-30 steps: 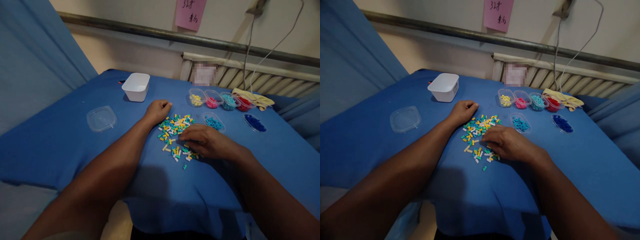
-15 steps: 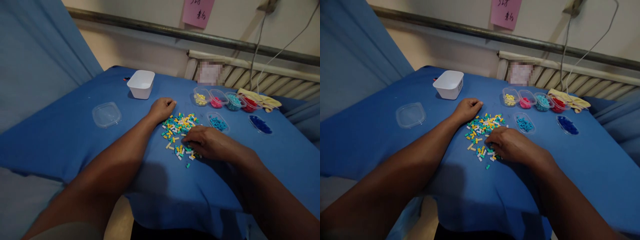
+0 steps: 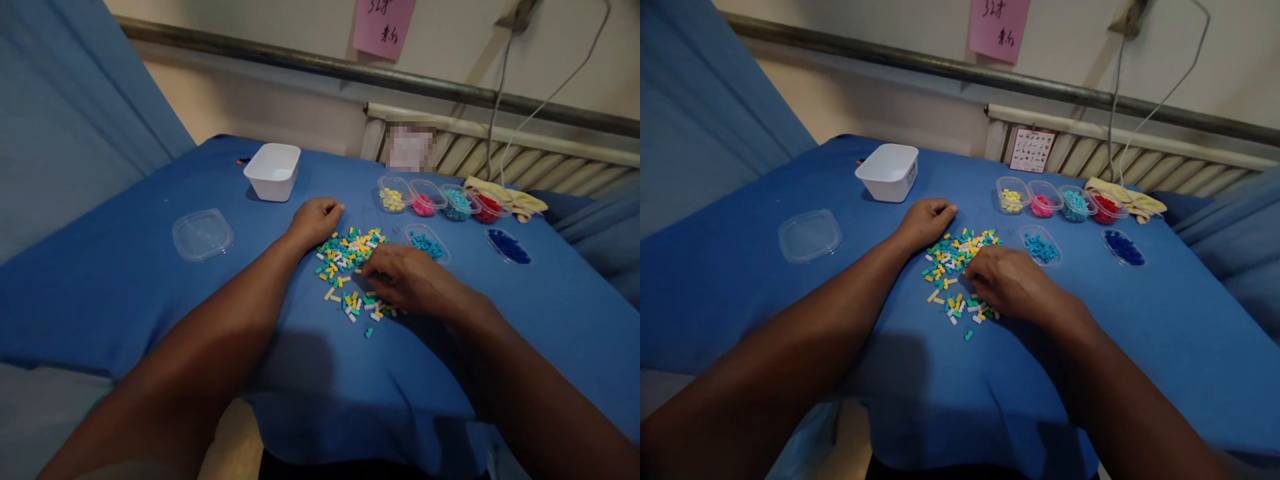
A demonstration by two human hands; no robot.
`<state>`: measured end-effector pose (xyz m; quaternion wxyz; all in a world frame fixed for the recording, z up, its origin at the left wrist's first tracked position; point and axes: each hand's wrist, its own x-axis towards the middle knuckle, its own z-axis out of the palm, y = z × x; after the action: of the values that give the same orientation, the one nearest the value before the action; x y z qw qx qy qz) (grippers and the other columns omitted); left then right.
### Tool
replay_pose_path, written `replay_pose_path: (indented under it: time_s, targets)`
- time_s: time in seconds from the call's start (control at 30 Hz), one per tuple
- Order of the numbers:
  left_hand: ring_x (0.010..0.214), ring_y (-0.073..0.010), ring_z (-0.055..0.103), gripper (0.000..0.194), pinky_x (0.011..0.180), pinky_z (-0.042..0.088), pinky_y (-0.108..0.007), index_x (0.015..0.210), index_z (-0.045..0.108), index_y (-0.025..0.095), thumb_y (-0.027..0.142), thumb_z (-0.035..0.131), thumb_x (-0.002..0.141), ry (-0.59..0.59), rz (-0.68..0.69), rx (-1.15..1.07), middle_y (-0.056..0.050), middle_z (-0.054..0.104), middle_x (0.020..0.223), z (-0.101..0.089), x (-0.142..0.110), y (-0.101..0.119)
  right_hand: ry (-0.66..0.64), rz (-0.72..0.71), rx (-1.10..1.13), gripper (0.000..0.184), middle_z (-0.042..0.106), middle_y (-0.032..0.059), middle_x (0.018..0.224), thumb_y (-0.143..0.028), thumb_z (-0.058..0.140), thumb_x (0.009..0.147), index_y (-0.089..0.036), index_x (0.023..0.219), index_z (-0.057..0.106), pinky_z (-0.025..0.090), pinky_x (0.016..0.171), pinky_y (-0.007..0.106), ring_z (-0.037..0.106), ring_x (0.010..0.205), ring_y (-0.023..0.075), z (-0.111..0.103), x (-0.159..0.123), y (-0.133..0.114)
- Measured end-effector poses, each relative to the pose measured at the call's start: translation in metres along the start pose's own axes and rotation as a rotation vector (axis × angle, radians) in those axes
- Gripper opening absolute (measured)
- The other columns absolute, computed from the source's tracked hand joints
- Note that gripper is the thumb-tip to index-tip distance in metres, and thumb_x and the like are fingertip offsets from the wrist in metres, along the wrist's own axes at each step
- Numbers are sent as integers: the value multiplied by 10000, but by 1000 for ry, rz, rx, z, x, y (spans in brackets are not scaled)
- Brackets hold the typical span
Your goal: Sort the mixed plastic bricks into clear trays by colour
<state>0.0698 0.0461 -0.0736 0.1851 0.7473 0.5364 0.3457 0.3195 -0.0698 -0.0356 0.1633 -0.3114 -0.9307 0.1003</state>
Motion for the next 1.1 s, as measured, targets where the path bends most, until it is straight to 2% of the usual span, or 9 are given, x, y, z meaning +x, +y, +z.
replay_pose_path:
  time_s: [0.1,0.2,0.3,0.4,0.5,0.57,0.67,0.77,1.1]
  targets:
    - [664,-190,495,419,652,270,-369,702,576,209,444,544,1048,-11,9,1,-8,525,643,-2,0,1,206,134,-44,133,804,91,1048,-200,683,976,-225,1060,783,566,882,394,743,972,270,-12,-10,21]
    - [670,-193,506,407,649,263,-367,721,601,208,446,549,1047,-12,-11,1,-8,538,649,-2,0,1,386,398,-157,171,810,102,1016,-245,681,933,-216,1043,808,579,862,423,750,908,286,-21,-26,54]
    - [674,-192,509,402,652,270,-365,712,596,209,436,563,1042,0,-18,9,-8,548,657,-1,1,0,375,631,-246,219,815,118,983,-260,686,890,-202,1041,834,586,841,446,750,885,308,-21,-40,85]
    - [670,-188,503,414,656,278,-366,699,579,210,436,567,1045,0,-10,7,-4,539,652,0,1,-1,329,699,-273,299,836,135,1038,-260,654,911,-194,1125,851,600,855,469,760,903,322,-18,-47,99]
    - [661,-188,493,425,648,269,-367,694,572,210,442,562,1051,-2,-7,-9,-2,515,637,0,1,-1,393,615,-229,307,843,145,1099,-286,654,953,-199,1169,855,614,884,481,769,903,313,-19,-43,87]
    - [662,-190,498,422,644,266,-366,703,585,210,445,561,1053,-2,-10,-12,-3,521,638,0,1,-1,380,456,-75,247,846,120,1086,-309,676,981,-229,1132,855,623,873,446,774,905,288,-21,-37,65]
    - [666,-193,504,403,644,275,-366,729,621,208,443,564,1052,2,-24,-9,-6,554,655,2,1,-2,93,127,280,166,848,61,1043,-293,686,1033,-272,1091,841,625,849,368,785,920,231,-21,-27,27]
    - [668,-193,497,397,646,281,-365,732,626,206,441,573,1048,10,-27,-16,-8,561,660,4,1,-3,-96,-51,391,175,840,43,1041,-207,660,1064,-268,1099,820,618,893,337,785,960,196,-15,-19,1]
    - [666,-195,481,405,642,254,-371,700,573,213,424,575,1046,8,-12,-18,-9,520,635,2,-1,0,-147,-74,72,210,819,67,1043,-126,672,1022,-237,1129,814,573,888,347,758,973,225,-3,-14,-5]
